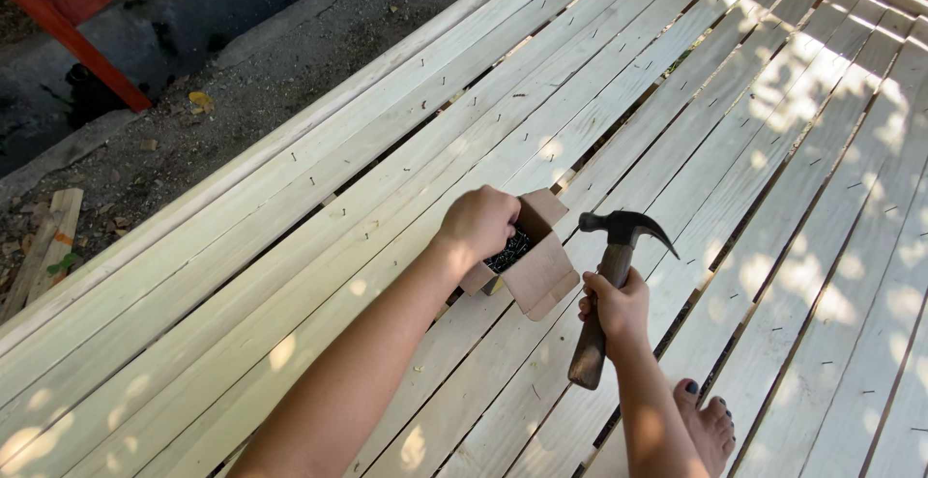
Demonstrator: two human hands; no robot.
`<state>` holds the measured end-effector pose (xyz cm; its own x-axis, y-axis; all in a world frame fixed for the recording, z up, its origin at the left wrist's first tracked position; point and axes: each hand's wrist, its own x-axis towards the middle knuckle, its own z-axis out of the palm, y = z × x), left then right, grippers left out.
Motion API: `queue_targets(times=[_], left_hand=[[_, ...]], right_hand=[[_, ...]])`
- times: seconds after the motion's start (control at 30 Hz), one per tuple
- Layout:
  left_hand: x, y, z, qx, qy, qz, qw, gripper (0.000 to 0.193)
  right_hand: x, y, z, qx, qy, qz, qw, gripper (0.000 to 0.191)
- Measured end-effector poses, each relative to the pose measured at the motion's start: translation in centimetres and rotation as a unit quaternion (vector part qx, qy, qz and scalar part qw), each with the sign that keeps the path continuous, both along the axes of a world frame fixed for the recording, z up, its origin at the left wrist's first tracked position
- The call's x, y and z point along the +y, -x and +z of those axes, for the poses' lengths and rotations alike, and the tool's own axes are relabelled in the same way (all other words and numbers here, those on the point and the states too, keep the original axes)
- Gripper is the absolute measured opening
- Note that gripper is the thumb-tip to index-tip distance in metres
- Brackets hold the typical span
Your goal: The person hammers nails into a slatted wooden frame outdoors, taking nails one at a time from an open cardboard box and driving them into the slats with a claw hammer, working along the surface.
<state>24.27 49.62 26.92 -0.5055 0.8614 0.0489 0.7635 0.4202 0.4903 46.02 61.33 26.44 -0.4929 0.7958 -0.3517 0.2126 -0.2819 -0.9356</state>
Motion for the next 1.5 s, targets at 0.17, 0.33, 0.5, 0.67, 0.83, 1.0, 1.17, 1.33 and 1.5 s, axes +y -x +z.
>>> queue_targets(times=[0.17,0.33,0.5,0.67,0.83,1.0,1.17,1.33,1.5], left_hand=[[6.2,-2.2,-0.6,0.106,0.177,0.002,0.979,0.015],[8.0,-3.9,-2.5,0.115,0.245,-0.017,0.963,0.013],[7.9,-4.2,-2.6,0.116,0.191,-0.015,0.975,0.012],[6.4,-4.2,-0.4,0.045,0.056,0.025,0.997,0.007],[4.4,-4.2,1.0,-0.074,-0.110,0.072,0.989,0.009],[3.8,-4.6,0.6,-0.017,-0.076,0.034,0.996,0.023],[3.7,-5.0,1.4,-0.032,-0.101,0.048,0.993,0.020],[3.4,-5.7,3.2,-0.174,-0.183,0.094,0.963,0.014],[-2.1,-4.3,2.1,-0.330,-0.277,0.178,0.885,0.027]], right_hand=[[-0.3,0.5,2.8,0.064,0.012,-0.040,0.997,0.018],[0.4,-2.4,5.5,0.048,-0.044,-0.051,0.997,0.021],[-0.1,-3.5,6.0,0.061,-0.079,-0.036,0.994,0.022],[-1.6,-1.4,5.3,0.054,-0.063,0.012,0.996,0.020],[-2.8,0.1,4.2,0.039,-0.048,0.053,0.997,0.024],[-3.5,0.1,3.4,0.001,-0.031,0.067,0.997,0.027],[-2.9,-0.2,3.5,0.002,-0.025,0.079,0.997,0.028],[-1.5,-0.4,2.7,-0.001,-0.043,0.089,0.995,0.023],[-2.3,0.9,0.0,-0.015,-0.106,0.101,0.989,0.020]])
